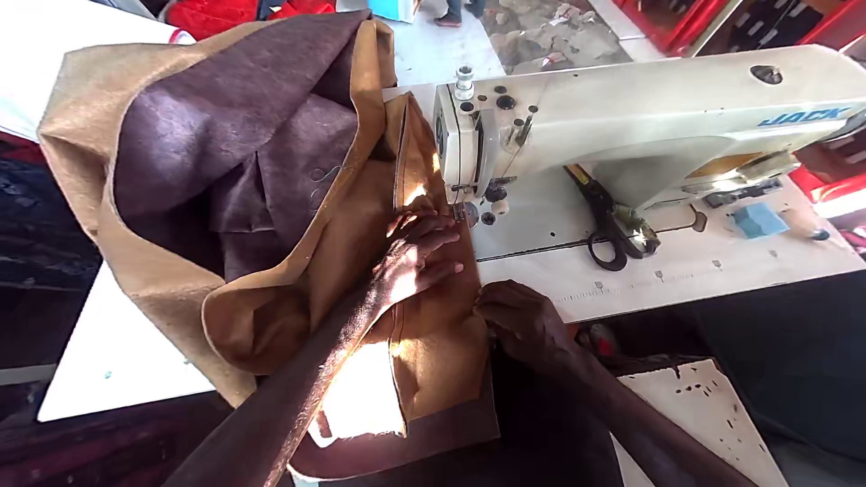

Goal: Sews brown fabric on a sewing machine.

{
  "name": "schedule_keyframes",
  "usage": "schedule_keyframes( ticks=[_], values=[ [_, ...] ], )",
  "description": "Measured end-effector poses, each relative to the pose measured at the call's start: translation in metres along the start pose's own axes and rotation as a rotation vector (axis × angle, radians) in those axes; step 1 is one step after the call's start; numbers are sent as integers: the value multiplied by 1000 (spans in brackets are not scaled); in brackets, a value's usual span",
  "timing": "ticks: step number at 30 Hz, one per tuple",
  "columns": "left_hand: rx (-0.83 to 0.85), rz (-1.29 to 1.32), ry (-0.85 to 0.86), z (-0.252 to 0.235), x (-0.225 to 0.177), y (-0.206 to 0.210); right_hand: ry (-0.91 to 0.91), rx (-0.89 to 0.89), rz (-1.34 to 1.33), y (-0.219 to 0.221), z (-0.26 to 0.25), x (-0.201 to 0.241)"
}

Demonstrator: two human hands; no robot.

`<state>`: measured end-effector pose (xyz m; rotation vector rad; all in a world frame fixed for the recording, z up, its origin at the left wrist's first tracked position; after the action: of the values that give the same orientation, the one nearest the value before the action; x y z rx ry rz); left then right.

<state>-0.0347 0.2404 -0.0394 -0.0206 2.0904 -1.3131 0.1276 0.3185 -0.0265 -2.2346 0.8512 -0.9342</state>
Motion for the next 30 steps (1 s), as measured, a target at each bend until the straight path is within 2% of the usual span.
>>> schedule_keyframes(
  ticks=[6,16,30],
  values=[
    [34,28,-16,-17,14,3,34,-10,-16,-3,-10,-15],
    [-19,-19,7,-44,29,-7,69,-39,2,-4,-29,-41],
    [-23,83,20,-77,38,-23,128,-46,39,-1,-53,-72]
  ],
)
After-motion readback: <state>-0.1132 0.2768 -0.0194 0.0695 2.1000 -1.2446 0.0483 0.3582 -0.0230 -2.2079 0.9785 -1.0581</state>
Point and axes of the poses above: each hand's wrist, its own z-axis away from the middle knuckle, its own y-axis out of the palm, x = y × z, the point moved 10 cm from there along -z, towards the middle knuckle, and after that the axes turned 11 degrees about -y, right-handed, at the moved point
